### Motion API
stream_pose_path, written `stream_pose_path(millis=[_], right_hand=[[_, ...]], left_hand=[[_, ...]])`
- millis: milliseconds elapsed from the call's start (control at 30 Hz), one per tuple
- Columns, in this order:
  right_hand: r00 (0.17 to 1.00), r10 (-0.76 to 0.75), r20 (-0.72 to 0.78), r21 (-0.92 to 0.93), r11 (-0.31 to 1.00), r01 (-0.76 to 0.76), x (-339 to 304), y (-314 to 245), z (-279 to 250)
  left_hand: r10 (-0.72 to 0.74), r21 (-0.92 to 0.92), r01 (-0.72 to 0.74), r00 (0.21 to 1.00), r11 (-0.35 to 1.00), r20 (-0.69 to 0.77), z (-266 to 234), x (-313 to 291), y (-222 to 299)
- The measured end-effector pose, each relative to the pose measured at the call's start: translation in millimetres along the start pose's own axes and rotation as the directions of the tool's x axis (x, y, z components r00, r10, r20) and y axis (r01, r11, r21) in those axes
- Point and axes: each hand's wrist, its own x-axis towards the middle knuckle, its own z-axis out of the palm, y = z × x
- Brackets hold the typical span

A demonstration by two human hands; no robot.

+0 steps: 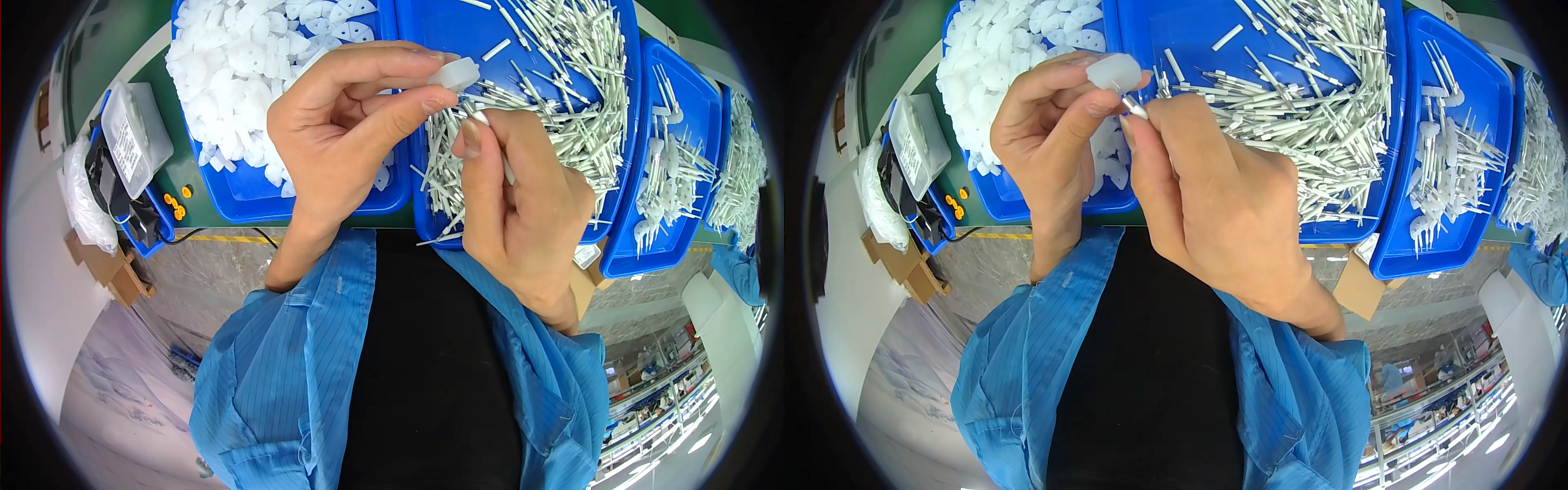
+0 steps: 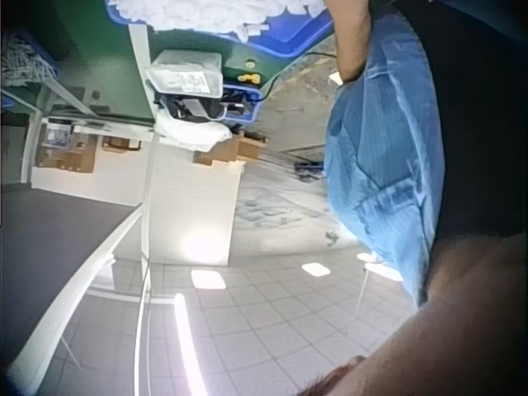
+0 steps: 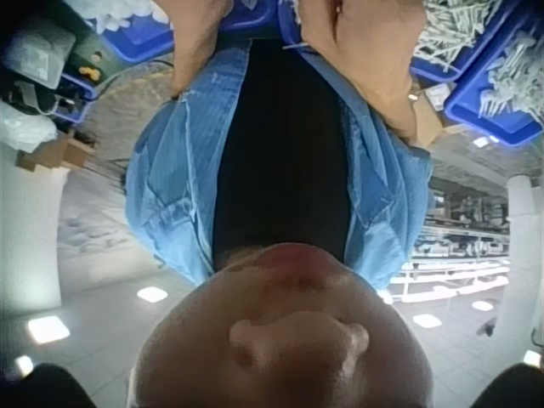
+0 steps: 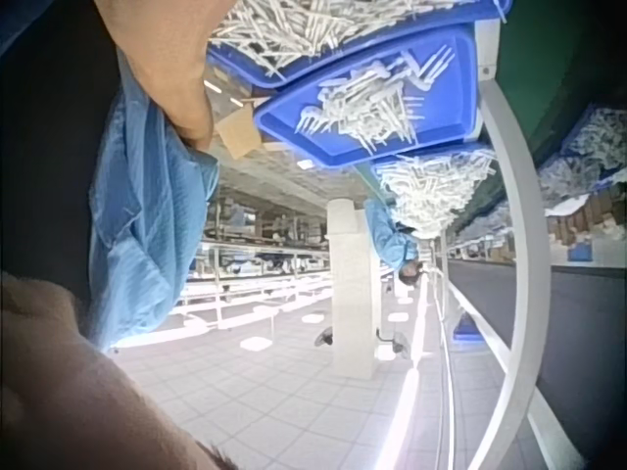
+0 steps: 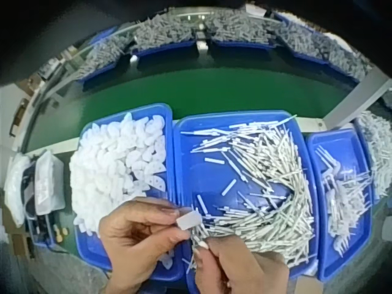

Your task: The person repeatedly picks up a white plastic cap and a white plastic rod from blue trays. They insert the rod into the cap by hand and place the assembled unit into a third tray. The process is continuous and repetitive throughout the clip.

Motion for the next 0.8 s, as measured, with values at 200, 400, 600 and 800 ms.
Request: stream_pose_path(millis=[200,400,600,800], right_hand=[[0.976,0.121,0.179,0.131,0.981,-0.145,5.4,-7.7,-16.0],[0.903,0.214,0.372,0.541,0.741,-0.398,5.8,-2.6,-18.2],[0.987,-0.121,0.110,-0.089,0.987,0.131,-3.0,-8.5,-11.3],[0.984,-0.161,0.072,-0.041,0.985,0.165,-4.7,-8.4,-7.8]], left_hand=[[0.078,0.007,-0.079,0.991,0.997,0.106,-0.3,0.0,-3.1],[0.069,-0.042,-0.064,0.987,0.997,0.142,5.9,-0.4,4.3],[0.214,0.162,-0.254,0.949,0.953,0.229,2.2,3.0,2.2],[0.244,0.273,-0.361,0.892,0.892,0.381,-6.9,6.6,9.3]])
